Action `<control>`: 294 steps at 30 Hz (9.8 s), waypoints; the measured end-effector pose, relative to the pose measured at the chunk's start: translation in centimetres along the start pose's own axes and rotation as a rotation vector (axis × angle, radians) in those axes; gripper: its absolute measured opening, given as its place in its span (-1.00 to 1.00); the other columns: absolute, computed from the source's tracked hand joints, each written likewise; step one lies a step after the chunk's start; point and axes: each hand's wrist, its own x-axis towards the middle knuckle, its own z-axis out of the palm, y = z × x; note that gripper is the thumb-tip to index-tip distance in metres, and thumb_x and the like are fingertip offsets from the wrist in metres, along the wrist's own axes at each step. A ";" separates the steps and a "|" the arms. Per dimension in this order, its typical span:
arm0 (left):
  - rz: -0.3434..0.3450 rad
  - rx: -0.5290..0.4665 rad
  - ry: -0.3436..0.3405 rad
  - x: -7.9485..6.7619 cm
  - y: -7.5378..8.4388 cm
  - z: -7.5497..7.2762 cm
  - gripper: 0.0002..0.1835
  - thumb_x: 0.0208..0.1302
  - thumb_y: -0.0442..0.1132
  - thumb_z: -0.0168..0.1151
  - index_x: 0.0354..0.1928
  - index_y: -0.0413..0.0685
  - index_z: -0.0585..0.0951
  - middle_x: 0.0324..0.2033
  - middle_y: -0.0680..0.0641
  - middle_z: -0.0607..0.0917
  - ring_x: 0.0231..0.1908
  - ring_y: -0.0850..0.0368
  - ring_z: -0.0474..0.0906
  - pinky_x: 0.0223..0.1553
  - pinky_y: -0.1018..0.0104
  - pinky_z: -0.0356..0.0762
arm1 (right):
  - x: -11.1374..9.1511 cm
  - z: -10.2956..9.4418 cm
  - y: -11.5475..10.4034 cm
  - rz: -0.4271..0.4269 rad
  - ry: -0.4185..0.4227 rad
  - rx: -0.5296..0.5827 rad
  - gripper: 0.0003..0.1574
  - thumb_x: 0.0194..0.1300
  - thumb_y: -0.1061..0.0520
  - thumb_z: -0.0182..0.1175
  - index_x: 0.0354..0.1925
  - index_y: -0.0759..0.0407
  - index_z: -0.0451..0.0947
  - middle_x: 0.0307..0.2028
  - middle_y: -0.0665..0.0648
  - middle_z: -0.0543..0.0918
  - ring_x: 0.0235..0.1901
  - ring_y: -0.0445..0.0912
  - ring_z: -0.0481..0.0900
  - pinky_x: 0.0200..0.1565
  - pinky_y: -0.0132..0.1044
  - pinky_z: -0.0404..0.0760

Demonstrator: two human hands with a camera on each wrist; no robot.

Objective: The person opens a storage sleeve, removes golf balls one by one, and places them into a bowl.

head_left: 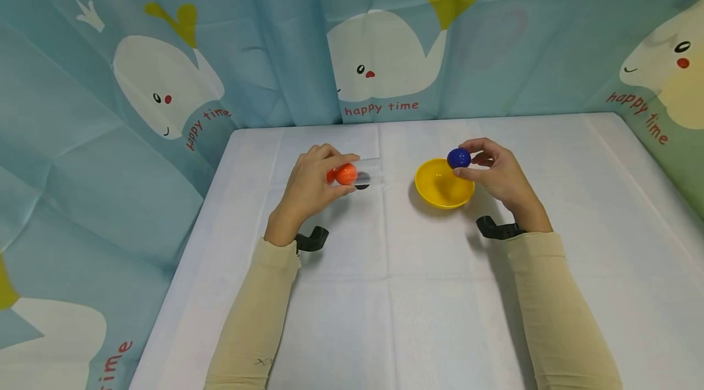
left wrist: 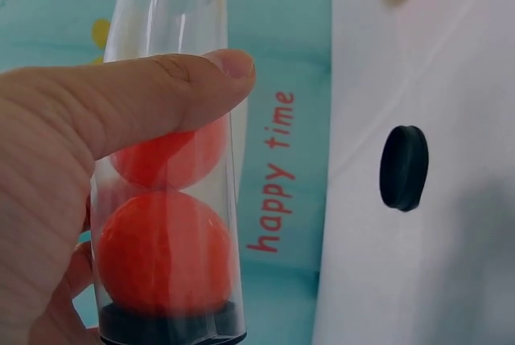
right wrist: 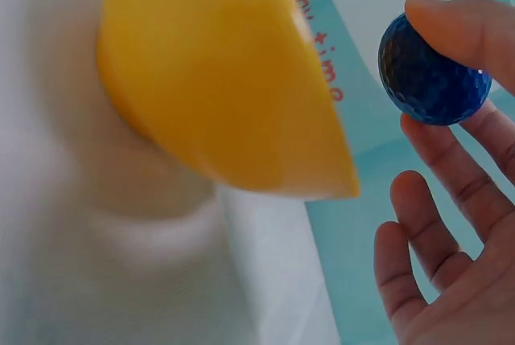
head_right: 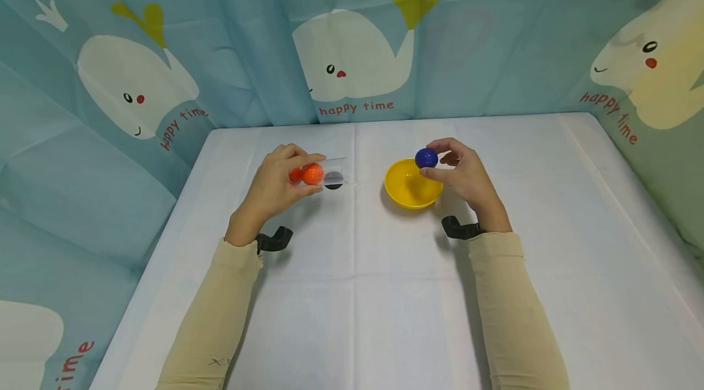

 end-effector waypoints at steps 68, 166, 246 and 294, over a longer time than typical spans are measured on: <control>0.045 0.062 0.001 0.0 1.1 0.0 -0.43 0.04 -0.11 0.64 0.17 0.17 0.72 -0.16 -0.02 0.66 -0.07 0.01 0.51 -0.04 0.06 0.43 | -1.3 4.9 -4.5 -0.244 -0.118 0.016 -0.78 0.45 0.17 0.22 0.01 0.20 0.61 -0.01 0.22 0.67 -0.02 -0.08 0.57 0.15 -0.27 0.49; 0.061 0.134 0.040 0.1 1.5 -1.0 -0.45 -0.01 -0.18 0.67 0.10 0.22 0.75 -0.12 -0.04 0.64 -0.05 -0.02 0.47 -0.06 0.04 0.43 | -1.9 11.3 -4.9 -0.193 -0.252 0.263 -0.52 0.42 0.07 0.31 0.25 0.09 0.55 -0.06 0.05 0.71 -0.37 0.04 0.63 -0.22 -0.12 0.69; 0.050 -0.014 0.080 0.0 0.6 -0.7 -0.42 0.00 -0.18 0.66 0.15 0.14 0.74 -0.17 -0.06 0.63 -0.08 -0.04 0.49 -0.06 0.04 0.44 | -0.5 -0.6 -0.6 -0.144 -0.040 0.685 -0.59 0.36 0.41 0.24 0.13 0.19 0.52 -0.10 0.07 0.71 -0.34 -0.10 0.63 -0.21 -0.42 0.71; 0.037 -0.008 0.047 -0.1 0.7 -0.7 -0.41 0.01 -0.14 0.65 0.16 0.15 0.73 -0.15 -0.04 0.64 -0.09 -0.02 0.48 -0.07 0.07 0.42 | 0.0 -1.4 2.5 0.000 -0.262 -0.102 -0.46 0.33 0.16 0.35 0.23 0.13 0.46 0.13 0.05 0.53 0.04 -0.03 0.47 -0.05 -0.26 0.54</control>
